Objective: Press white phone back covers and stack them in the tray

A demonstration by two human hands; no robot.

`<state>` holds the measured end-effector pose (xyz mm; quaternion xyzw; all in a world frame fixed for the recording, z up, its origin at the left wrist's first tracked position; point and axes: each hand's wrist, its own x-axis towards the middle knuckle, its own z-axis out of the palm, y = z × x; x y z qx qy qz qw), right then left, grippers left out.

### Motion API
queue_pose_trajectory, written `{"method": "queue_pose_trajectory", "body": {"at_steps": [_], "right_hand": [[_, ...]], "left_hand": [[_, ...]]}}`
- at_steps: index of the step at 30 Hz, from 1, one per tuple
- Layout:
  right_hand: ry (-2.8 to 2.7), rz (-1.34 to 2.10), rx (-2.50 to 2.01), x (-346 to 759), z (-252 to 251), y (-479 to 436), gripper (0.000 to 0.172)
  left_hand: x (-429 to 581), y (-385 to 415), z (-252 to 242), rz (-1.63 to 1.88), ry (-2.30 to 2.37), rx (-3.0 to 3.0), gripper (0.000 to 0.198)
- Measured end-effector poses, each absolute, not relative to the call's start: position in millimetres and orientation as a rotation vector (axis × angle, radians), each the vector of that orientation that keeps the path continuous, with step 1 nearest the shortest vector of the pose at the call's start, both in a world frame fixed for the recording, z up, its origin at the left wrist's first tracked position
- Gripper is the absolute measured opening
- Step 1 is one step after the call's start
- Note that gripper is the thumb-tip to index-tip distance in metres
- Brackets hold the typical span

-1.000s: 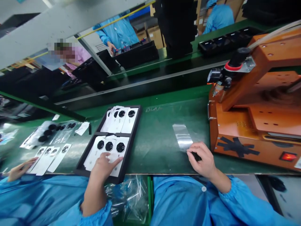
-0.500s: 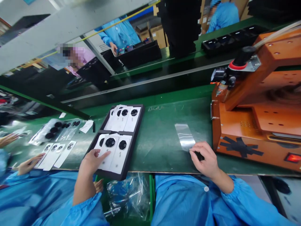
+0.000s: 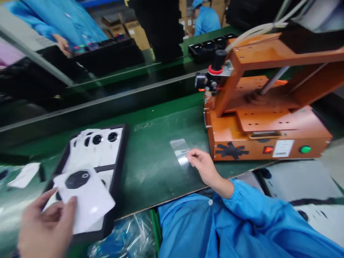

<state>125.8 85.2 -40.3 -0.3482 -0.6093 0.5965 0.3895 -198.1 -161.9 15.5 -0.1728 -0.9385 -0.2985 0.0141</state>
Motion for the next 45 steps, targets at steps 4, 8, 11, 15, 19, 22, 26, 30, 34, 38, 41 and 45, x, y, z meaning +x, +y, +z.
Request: {"method": "queue_pose_trajectory", "body": {"at_steps": [4,8,11,15,19,22,26,30,34,38,41,45], "right_hand": [[-1.399,1.651,-0.981,113.6,-37.2,95.9,0.026],[-1.485,1.570,-1.035,114.3,-38.4,103.5,0.026],[-1.656,1.441,-1.028,113.7,-41.2,109.6,0.020],[-1.798,1.234,-1.026,107.3,-46.0,114.8,0.013],[-1.928,1.114,-1.095,100.5,-45.8,110.9,0.011],[-2.011,1.079,-1.159,96.5,-44.0,104.2,0.010],[-2.044,1.062,-1.178,93.0,-44.1,99.3,0.009],[-2.071,1.019,-1.189,92.0,-44.8,100.3,0.010],[-2.120,1.009,-1.164,92.1,-45.9,98.8,0.011],[-2.173,1.002,-1.126,90.5,-49.1,94.5,0.010],[-2.201,1.007,-1.117,88.2,-51.3,92.0,0.009],[-2.268,0.942,-1.108,86.5,-53.1,90.1,0.011]], "left_hand": [[-90.3,-98.8,-24.0,-1.467,-3.025,-0.974,0.039],[-18.6,-53.3,-60.7,-1.481,-2.844,-1.400,0.038],[-2.7,-42.7,-73.8,-1.173,-2.630,-1.646,0.038],[-8.0,-56.3,-74.6,-0.712,-2.579,-1.708,0.060],[-17.2,-76.2,-72.8,-0.643,-2.312,-2.031,0.058],[-14.7,-83.9,-75.1,-0.634,-2.196,-2.233,0.063],[-3.7,-84.4,-77.5,-0.611,-2.289,-2.244,0.077],[2.9,-80.5,-77.9,-0.569,-2.347,-2.232,0.076],[5.0,-77.8,-81.7,-0.586,-2.349,-2.170,0.071],[5.9,-77.0,-86.3,-0.646,-2.309,-2.129,0.067],[6.1,-75.8,-87.0,-0.645,-2.280,-2.113,0.065],[6.1,-72.9,-85.1,-0.660,-2.178,-2.064,0.059]]}}
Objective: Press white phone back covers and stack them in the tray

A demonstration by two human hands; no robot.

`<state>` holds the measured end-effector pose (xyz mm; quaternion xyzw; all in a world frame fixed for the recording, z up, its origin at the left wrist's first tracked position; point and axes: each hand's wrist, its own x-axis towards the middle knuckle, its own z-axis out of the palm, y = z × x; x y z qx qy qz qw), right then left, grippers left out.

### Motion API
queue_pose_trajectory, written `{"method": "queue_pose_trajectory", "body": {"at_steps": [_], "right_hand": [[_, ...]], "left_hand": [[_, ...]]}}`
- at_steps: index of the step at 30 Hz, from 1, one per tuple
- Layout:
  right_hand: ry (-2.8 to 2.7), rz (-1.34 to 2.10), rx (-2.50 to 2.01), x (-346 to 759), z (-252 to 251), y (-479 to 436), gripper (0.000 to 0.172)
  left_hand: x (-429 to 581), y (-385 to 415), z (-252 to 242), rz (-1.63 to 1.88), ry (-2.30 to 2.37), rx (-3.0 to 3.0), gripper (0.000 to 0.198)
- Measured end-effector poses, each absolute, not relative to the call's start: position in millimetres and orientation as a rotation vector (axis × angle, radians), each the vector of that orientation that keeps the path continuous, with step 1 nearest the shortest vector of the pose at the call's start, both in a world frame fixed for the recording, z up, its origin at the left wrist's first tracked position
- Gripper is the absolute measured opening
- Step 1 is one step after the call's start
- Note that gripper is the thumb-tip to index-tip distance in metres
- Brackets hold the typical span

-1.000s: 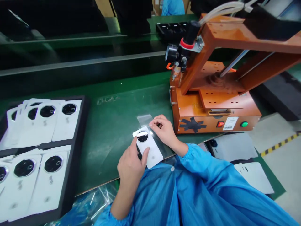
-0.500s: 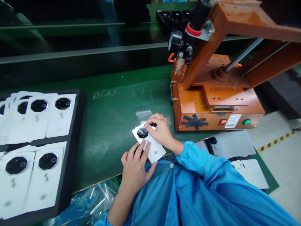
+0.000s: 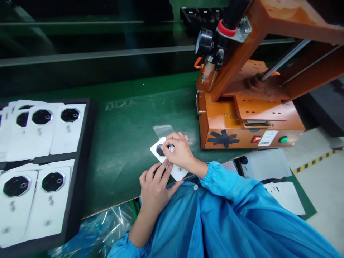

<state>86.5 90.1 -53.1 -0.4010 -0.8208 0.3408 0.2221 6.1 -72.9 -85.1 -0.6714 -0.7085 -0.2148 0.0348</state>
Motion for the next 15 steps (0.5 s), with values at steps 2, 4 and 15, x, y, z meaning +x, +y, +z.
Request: {"method": "queue_pose_trajectory", "body": {"at_steps": [2,4,15], "right_hand": [[-2.285,0.885,-1.099,87.0,-54.4,89.8,0.011],[-2.290,0.836,-1.095,88.0,-56.1,90.3,0.011],[-2.318,0.720,-1.102,90.7,-63.2,93.3,0.011]], "left_hand": [[5.9,-71.6,-84.1,-0.674,-2.136,-2.047,0.058],[5.6,-70.9,-83.5,-0.668,-2.131,-2.052,0.059],[3.9,-73.6,-87.1,-0.670,-2.165,-2.080,0.066]]}}
